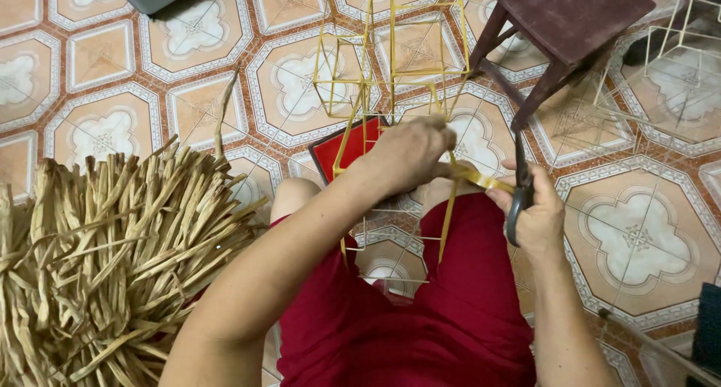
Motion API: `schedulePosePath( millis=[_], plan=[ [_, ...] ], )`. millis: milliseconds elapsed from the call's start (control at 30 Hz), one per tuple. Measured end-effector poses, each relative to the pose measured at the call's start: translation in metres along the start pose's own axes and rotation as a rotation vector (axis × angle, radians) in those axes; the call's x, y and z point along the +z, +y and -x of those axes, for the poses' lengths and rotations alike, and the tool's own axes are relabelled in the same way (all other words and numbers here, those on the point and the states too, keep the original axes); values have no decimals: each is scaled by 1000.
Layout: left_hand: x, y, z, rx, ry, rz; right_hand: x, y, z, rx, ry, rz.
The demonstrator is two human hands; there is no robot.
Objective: Applying yellow tape to secure the structure of a geometric bamboo or wire frame.
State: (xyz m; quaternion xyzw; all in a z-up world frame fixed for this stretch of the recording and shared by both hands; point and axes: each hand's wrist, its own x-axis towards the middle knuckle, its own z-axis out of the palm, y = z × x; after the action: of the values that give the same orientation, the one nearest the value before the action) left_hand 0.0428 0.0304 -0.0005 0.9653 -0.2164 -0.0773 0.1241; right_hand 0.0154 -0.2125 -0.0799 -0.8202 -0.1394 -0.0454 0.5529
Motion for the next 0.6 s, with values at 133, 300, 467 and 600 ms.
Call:
schedulePosePath(
  millis=[133,300,467,600],
  plan=[
    [9,9,-35,230,248,128,1,-10,6,23,-3,-112],
    [4,31,-62,140,-343,53,-1,-14,8,64,56,-123],
    [8,28,-75,159,-376,-66,-19,-20,49,-113,100,-207],
    [12,18,-91,194,-420,18,-21,-38,97,354,-167,-429]
  ],
)
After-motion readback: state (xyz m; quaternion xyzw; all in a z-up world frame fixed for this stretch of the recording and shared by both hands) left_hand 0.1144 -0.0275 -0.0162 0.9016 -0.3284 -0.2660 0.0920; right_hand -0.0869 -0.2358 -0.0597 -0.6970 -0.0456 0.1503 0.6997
